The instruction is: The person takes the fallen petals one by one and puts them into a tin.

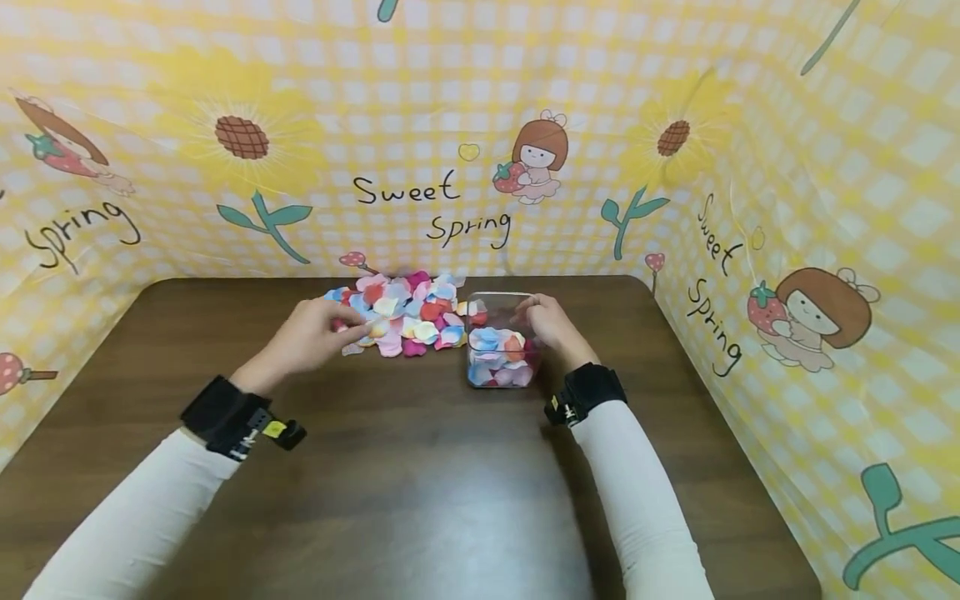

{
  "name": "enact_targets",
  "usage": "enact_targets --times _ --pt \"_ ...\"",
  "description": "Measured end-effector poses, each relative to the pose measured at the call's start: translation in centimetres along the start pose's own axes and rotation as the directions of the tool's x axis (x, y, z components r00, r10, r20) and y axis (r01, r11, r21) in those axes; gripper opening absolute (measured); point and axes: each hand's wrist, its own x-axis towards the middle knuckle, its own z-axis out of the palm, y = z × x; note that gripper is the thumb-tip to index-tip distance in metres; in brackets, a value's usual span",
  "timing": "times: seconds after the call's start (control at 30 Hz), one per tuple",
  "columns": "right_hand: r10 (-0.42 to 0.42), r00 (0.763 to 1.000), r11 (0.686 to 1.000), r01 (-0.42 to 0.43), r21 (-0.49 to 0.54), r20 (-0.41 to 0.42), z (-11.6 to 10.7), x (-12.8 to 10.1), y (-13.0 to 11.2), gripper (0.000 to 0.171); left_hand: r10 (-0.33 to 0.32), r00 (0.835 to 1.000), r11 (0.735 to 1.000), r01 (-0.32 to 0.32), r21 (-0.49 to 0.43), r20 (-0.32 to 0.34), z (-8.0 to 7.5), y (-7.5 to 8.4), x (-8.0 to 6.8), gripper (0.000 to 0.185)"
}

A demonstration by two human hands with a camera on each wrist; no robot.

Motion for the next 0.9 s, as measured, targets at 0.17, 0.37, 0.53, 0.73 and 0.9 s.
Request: enact_targets --times 0.17,0.37,0.53,0.73,0.9 --pt "-0.004 0.999 1.0 0.004 0.002 0.04 2.8 0.7 -0.5 0.041 0.105 0.993 0.99 -0.109 -0.09 -0.046 2.8 5.1 1.8 0.016" --pt "-0.017 0.997 1.0 0.015 0.02 0.072 5.2 1.5 -1.2 0.042 0.106 0.994 0.994 -0.105 -0.033 0.013 6.4 6.1 3.9 0.018" --pt "-0.017 0.996 0.999 0.014 0.036 0.088 5.0 1.3 -1.1 0.041 0.039 0.999 0.998 -0.04 -0.045 -0.028 5.4 3.1 2.7 0.026" --pt "0.008 0.995 0.993 -0.02 0.12 0.099 1.9 0.0 -0.6 0.041 -0.05 0.995 0.999 0.048 -0.024 -0.086 2.1 -2.5 0.2 0.025" --pt "0.03 0.993 0.992 -0.043 0.119 0.114 0.2 -0.6 -0.7 0.043 -0.196 0.977 0.98 0.197 0.011 -0.081 1.1 -7.0 -1.2 0.026"
